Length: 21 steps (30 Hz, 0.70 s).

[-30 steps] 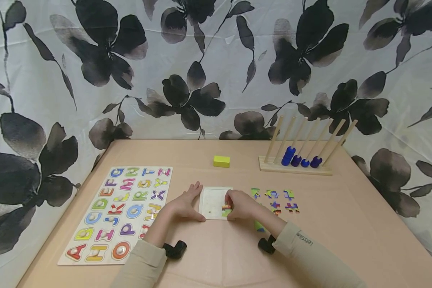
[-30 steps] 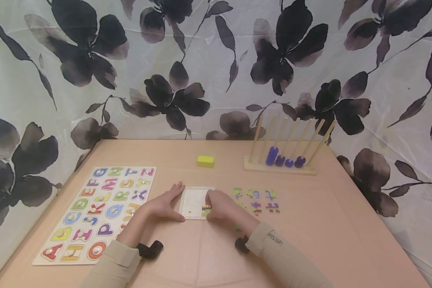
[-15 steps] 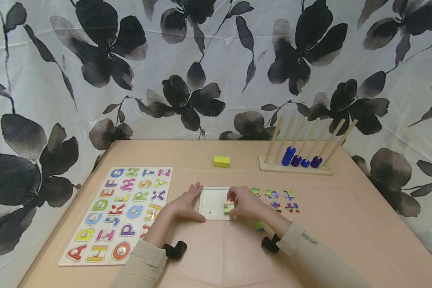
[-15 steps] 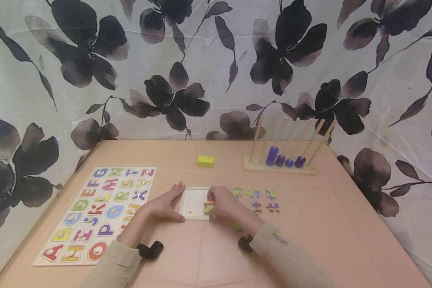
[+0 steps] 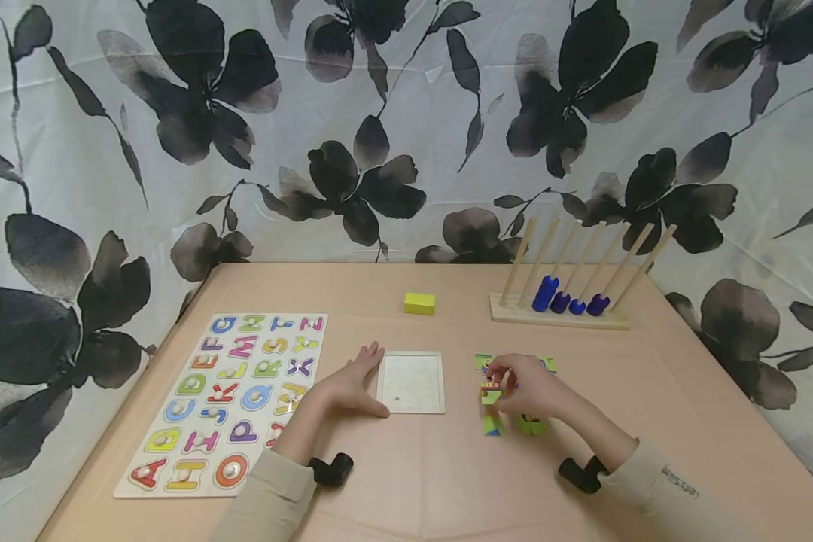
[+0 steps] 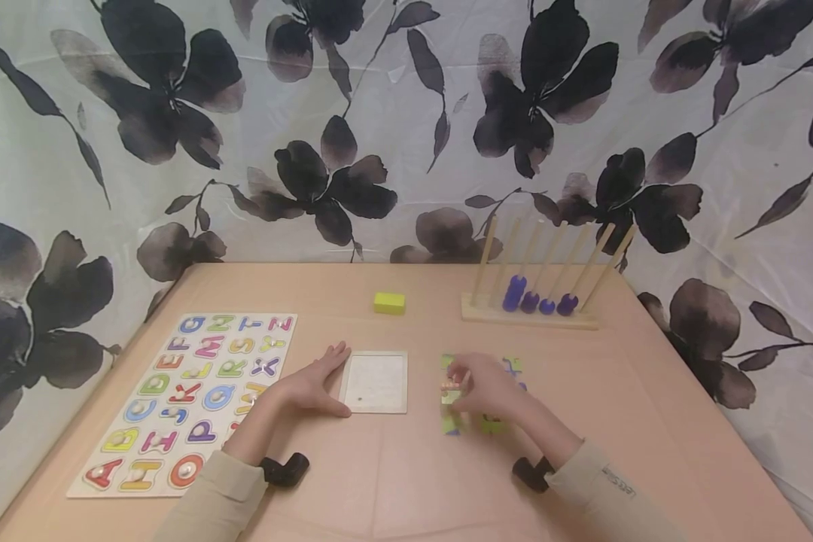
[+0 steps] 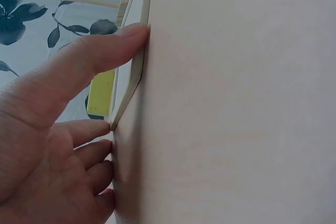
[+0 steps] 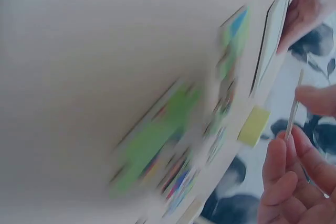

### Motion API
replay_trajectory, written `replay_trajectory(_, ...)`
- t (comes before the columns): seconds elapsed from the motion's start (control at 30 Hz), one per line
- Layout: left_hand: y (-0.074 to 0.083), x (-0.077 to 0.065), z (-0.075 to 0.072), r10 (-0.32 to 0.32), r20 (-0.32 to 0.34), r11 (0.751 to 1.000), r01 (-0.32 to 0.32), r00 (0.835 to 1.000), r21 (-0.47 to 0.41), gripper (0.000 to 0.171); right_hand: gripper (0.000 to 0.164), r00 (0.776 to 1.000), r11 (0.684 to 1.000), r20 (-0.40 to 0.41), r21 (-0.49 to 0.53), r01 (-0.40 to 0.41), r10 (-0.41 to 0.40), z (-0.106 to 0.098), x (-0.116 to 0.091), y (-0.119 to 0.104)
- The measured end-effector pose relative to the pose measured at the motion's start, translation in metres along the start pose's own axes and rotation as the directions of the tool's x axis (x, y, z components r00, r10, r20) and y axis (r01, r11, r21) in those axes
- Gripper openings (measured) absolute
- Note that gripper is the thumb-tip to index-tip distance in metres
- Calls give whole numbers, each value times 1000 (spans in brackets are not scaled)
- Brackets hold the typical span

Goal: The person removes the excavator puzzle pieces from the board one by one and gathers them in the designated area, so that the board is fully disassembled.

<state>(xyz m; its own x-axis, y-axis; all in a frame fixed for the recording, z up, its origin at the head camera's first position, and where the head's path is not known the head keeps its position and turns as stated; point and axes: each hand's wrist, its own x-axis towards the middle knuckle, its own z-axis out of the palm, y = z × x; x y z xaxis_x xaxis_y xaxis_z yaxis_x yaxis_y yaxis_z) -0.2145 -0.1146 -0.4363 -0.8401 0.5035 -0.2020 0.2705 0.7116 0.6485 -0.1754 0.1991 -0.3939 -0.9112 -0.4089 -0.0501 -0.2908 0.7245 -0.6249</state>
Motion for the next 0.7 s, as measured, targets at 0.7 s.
replay_trajectory(0.7,2,-1,-1,1,4,1000,-1,1000,16,106,35,1000,999,19,-38,-6,7,-32,-61,69)
